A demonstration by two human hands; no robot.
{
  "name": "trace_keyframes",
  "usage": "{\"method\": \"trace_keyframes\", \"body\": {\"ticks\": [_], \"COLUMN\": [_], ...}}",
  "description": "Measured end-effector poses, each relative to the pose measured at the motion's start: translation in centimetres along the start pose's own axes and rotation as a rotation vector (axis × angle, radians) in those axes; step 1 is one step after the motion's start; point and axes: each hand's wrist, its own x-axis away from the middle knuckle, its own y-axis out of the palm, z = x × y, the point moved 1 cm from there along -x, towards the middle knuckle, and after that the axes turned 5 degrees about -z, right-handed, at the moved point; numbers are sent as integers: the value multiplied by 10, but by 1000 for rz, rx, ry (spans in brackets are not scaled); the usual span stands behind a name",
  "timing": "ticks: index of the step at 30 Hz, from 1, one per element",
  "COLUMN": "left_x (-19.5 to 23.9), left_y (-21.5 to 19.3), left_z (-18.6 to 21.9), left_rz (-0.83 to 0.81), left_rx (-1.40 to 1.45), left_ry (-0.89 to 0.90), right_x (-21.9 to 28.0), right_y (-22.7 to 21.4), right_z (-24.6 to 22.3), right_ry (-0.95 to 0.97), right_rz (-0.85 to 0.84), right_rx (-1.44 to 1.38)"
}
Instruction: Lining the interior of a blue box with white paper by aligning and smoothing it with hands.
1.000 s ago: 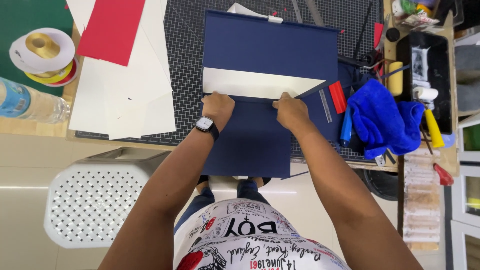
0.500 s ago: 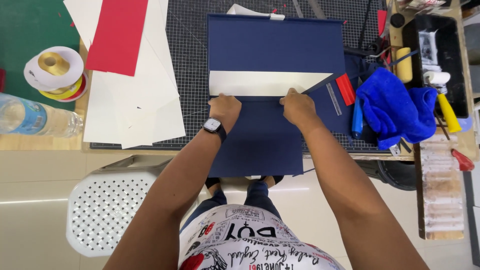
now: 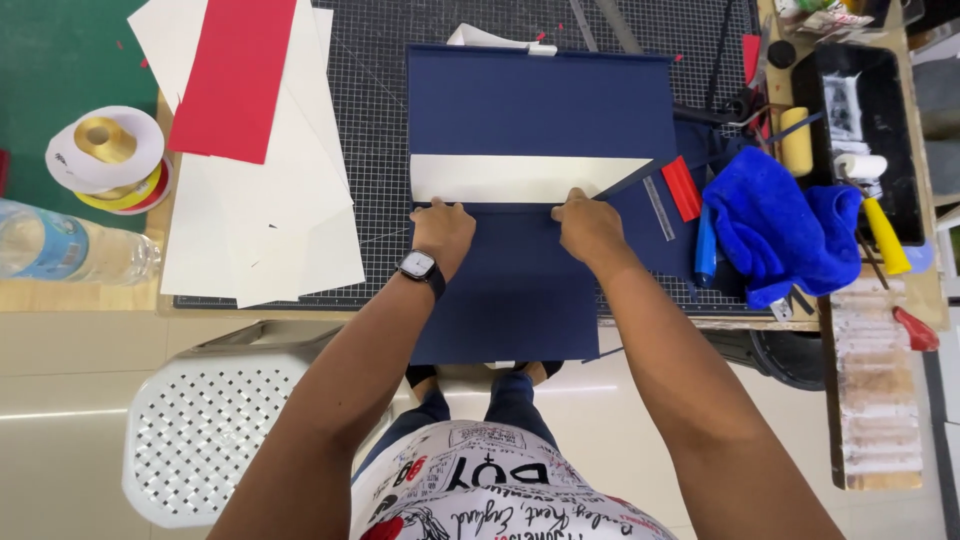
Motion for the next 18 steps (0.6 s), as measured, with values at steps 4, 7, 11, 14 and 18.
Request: {"method": "trace_keyframes", "body": {"ticks": [4, 7, 11, 14, 18], "left_x": [9, 3, -24, -45, -17], "left_y": [-3, 17, 55, 82, 49], "left_z": [6, -9, 0, -9, -26], "left_rz": [90, 215, 380, 633, 408], "left_rx": [123, -95, 28, 8, -8], "left_ry": [-204, 16, -115, -177, 30], "right_x": [9, 5, 10, 4, -1], "right_y": [-9, -5, -6, -5, 0], "right_z": [-3, 3, 5, 9, 14], "right_ry": [-12, -56, -57, -93, -105], "right_rz": [4, -1, -5, -11, -24], "right_rx": [13, 20, -10, 21, 75]}}
